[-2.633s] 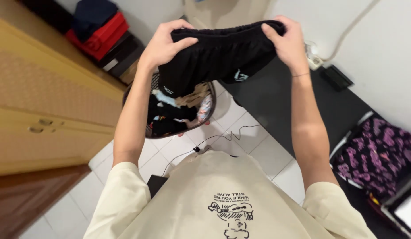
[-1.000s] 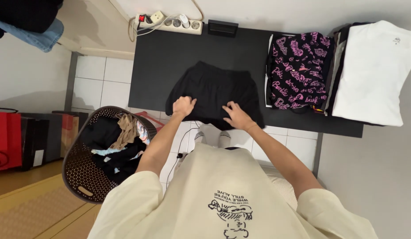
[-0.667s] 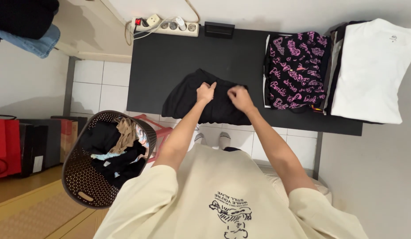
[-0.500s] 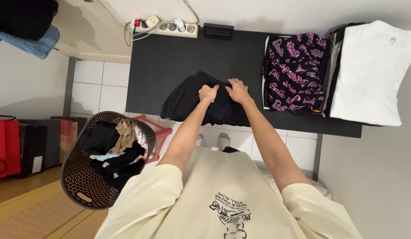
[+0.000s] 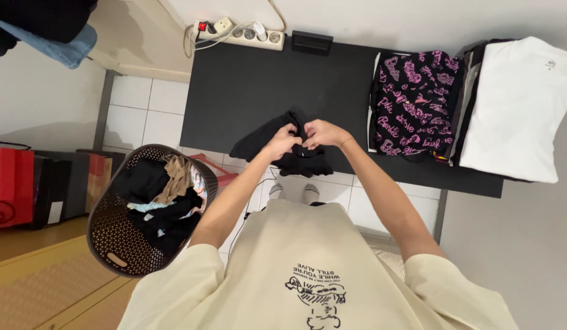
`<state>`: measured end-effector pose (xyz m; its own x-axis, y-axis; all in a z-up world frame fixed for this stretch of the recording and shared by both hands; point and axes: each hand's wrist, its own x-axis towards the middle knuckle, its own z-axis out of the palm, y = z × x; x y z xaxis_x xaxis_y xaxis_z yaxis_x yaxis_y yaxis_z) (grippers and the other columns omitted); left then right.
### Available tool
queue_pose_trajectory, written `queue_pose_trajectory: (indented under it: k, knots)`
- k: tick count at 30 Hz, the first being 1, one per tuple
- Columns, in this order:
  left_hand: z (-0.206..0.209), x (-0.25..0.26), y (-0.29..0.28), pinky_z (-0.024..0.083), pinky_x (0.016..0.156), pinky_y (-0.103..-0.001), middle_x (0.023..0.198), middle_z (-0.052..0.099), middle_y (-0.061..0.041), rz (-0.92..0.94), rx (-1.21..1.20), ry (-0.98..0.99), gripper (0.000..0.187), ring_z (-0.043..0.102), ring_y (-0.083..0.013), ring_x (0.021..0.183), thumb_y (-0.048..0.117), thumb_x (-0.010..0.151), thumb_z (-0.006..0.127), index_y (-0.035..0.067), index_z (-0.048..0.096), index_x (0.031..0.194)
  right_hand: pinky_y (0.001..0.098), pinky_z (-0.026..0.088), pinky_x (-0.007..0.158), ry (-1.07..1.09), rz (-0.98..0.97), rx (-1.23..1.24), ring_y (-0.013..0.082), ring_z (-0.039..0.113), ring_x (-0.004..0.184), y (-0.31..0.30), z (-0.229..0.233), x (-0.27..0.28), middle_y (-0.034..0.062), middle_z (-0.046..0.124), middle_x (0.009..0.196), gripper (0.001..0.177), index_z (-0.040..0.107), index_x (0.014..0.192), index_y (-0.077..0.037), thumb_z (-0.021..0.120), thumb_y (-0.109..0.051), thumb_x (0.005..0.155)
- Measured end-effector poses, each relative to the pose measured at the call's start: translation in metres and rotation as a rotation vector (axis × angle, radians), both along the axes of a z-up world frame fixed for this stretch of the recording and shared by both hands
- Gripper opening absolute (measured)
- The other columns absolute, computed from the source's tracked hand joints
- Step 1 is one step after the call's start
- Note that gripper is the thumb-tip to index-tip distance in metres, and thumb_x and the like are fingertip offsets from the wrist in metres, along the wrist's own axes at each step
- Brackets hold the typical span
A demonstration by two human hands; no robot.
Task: Folding various items of clothing from a laundry basket and stacking them on a desk.
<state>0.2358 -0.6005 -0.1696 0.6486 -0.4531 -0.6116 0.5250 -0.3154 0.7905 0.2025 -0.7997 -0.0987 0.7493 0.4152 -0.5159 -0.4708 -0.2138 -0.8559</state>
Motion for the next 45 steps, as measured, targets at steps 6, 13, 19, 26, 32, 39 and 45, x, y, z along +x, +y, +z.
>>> queue_pose_trajectory:
  k: [6, 13, 19, 26, 32, 39, 45]
  knots:
    - [0.045, -0.003, 0.03, 0.052, 0.074, -0.035, 0.103, 0.065, -0.011, -0.158, -0.224, -0.195, 0.053, 0.063, -0.0197, 0.092, -0.002, 0.079, 0.078, 0.002, 0.057, 0.127, 0.0333, 0.048, 0.057, -0.388, 0.082, -0.324, 0.0178, 0.059, 0.062, 0.008, 0.057, -0.02, 0.0082, 0.063, 0.064, 0.022, 0.056, 0.084, -0.001, 0.076, -0.01, 0.086]
    - [0.18, 0.011, 0.096, 0.059, 0.083, -0.038, 0.093, 0.075, -0.021, -0.289, 0.283, -0.981, 0.033, 0.075, -0.0311, 0.089, -0.005, 0.068, 0.069, 0.002, 0.077, 0.099, 0.0507, 0.058, 0.077, -0.738, -0.075, -1.056, 0.0416, 0.071, 0.082, -0.048, 0.115, -0.046, 0.0181, 0.073, 0.086, 0.02, 0.069, 0.093, -0.008, 0.073, -0.018, 0.076]
    - [0.294, 0.05, 0.098, 0.061, 0.067, -0.036, 0.085, 0.076, -0.018, -0.261, 0.337, -1.05, 0.023, 0.075, -0.0281, 0.073, -0.002, 0.075, 0.066, 0.0, 0.076, 0.095, 0.0468, 0.058, 0.085, -0.808, -0.109, -1.184, 0.0425, 0.071, 0.081, -0.076, 0.214, -0.048, 0.022, 0.075, 0.087, 0.02, 0.082, 0.094, -0.01, 0.068, -0.022, 0.086]
    - [0.35, 0.114, 0.063, 0.06, 0.055, -0.03, 0.073, 0.071, -0.01, -0.251, 0.052, -0.829, 0.012, 0.074, -0.0182, 0.061, -0.004, 0.083, 0.059, -0.004, 0.069, 0.09, 0.0321, 0.063, 0.068, -0.436, -0.337, -0.66, 0.0229, 0.077, 0.071, -0.083, 0.303, -0.03, 0.0239, 0.075, 0.085, 0.025, 0.065, 0.109, 0.01, 0.058, -0.01, 0.095]
    - [0.324, 0.165, 0.056, 0.053, 0.059, -0.038, 0.074, 0.071, -0.016, -0.315, 0.103, -1.47, 0.01, 0.07, -0.0261, 0.067, -0.001, 0.082, 0.067, -0.007, 0.07, 0.09, 0.0307, 0.062, 0.061, -0.552, -0.506, -0.576, 0.0239, 0.076, 0.069, -0.091, 0.308, -0.029, 0.022, 0.071, 0.091, 0.026, 0.059, 0.115, 0.011, 0.062, -0.002, 0.093]
    - [0.306, 0.164, 0.046, 0.06, 0.058, -0.035, 0.064, 0.07, -0.012, -0.247, 0.156, -1.194, 0.018, 0.074, -0.0217, 0.058, 0.007, 0.084, 0.053, -0.001, 0.07, 0.082, 0.0313, 0.058, 0.067, -0.627, -0.403, -0.868, 0.0234, 0.073, 0.067, -0.125, 0.27, -0.009, 0.0153, 0.073, 0.078, 0.03, 0.069, 0.093, 0.007, 0.053, -0.013, 0.107]
    - [0.341, 0.137, 0.058, 0.054, 0.051, -0.038, 0.056, 0.062, -0.012, -0.117, 0.179, -1.22, 0.031, 0.067, -0.0226, 0.05, 0.018, 0.097, 0.056, -0.002, 0.065, 0.075, 0.0283, 0.061, 0.066, -0.592, -0.529, -0.559, 0.02, 0.073, 0.069, -0.116, 0.291, -0.025, 0.0137, 0.07, 0.078, 0.043, 0.066, 0.091, 0.007, 0.051, -0.025, 0.116]
